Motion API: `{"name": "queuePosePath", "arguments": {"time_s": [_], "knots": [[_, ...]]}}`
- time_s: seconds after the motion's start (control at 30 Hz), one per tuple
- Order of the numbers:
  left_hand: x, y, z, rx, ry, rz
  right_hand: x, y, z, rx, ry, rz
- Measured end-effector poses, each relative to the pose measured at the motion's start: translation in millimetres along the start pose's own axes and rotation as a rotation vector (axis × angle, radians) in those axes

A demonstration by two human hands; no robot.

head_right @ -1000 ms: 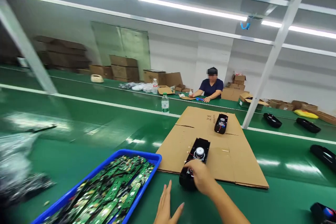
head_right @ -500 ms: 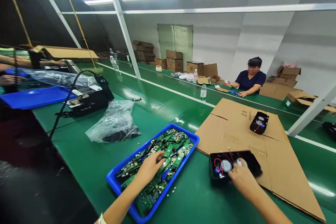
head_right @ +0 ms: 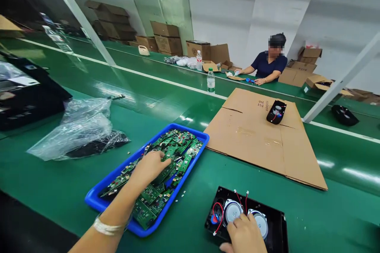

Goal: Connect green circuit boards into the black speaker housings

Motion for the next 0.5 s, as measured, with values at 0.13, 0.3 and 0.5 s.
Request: {"name": "queuePosePath", "arguments": {"time_s": [0.13,0.3,0.5], "knots": [[5.1,34,0,0.019,0.363,0.075,-26,-2,5,0.145,-0.431,-0.083],[55.5,87,-14,-0.017,0.877,0.351,-58,-15,29,-0.059,-0.527,-0.256],[83.4,115,-29,-0.073,1.257,0.547,-101,-16,26,-0.166,-0.521,-0.494]]}}
Point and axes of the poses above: each hand's wrist, its own y-axis away from the middle knuckle, its own x-axis out of the palm, z = x × y, the point moved 7 cm from there along -y, towards the middle knuckle, and after that the axes turned 4 degrees about x, right-handed, at the moved point
